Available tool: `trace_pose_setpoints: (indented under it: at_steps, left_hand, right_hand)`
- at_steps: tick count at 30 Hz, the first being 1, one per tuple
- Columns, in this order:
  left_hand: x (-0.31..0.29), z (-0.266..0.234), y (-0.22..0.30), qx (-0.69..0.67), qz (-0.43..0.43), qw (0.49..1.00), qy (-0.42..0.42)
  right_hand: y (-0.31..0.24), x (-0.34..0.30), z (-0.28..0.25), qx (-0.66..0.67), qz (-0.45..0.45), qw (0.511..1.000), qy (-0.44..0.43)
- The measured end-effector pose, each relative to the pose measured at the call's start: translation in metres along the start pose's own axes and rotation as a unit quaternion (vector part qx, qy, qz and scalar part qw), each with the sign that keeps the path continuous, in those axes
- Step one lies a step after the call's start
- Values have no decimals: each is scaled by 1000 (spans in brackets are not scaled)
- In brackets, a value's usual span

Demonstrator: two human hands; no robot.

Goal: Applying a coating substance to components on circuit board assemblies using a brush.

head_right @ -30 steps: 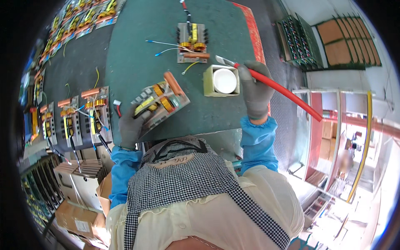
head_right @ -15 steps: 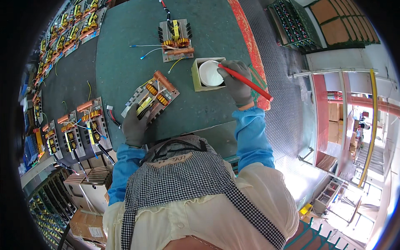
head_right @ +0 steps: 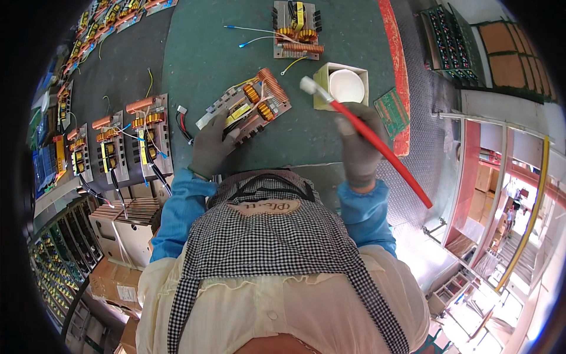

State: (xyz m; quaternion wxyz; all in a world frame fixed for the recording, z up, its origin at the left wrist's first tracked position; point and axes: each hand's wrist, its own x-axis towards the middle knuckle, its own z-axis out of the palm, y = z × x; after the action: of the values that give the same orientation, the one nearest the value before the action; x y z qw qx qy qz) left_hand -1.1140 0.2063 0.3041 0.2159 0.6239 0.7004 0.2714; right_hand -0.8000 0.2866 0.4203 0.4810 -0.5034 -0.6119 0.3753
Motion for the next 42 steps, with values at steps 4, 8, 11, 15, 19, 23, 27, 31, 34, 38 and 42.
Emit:
trace_pose_setpoints:
  at_steps: [4, 8, 11, 15, 19, 23, 27, 31, 34, 38, 42]
  left_hand:
    - [2, -3, -6, 7, 21, 1000, -6]
    - [3, -5, -13, 4, 17, 999, -27]
    - [3, -3, -16, 2, 9, 999, -38]
    - [1, -3, -18, -24, 8, 999, -21]
    - [3, -3, -19, -21, 2, 999, -30]
    - [2, -2, -20, -24, 2, 999, -39]
    - [4, -3, -21, -27, 11, 999, -31]
    - [5, -3, -23, -39, 20, 999, -27]
    - [4, -2, -24, -40, 22, 999, -24]
    - [5, -3, -23, -41, 29, 999, -19]
    - [3, -2, -25, -48, 26, 998, -18]
  right_hand:
    - [-2, -10, 55, 15, -44, 998, -43]
    - [-4, -12, 92, -93, 5, 991, -100]
    - [5, -13, 120, -151, -10, 982, -112]
    - [18, -18, 127, -297, -47, 936, -180]
    - [6, -21, 122, -337, -8, 925, -174]
    - [8, -24, 133, -312, -8, 936, -164]
    - [2, -25, 126, -343, 38, 927, -148]
    - [3, -27, 135, -294, 10, 947, -130]
    - [10, -29, 136, -366, -21, 916, -166]
    - [7, -30, 135, -279, 38, 952, -119]
    - [14, -34, 136, -340, 2, 929, -148]
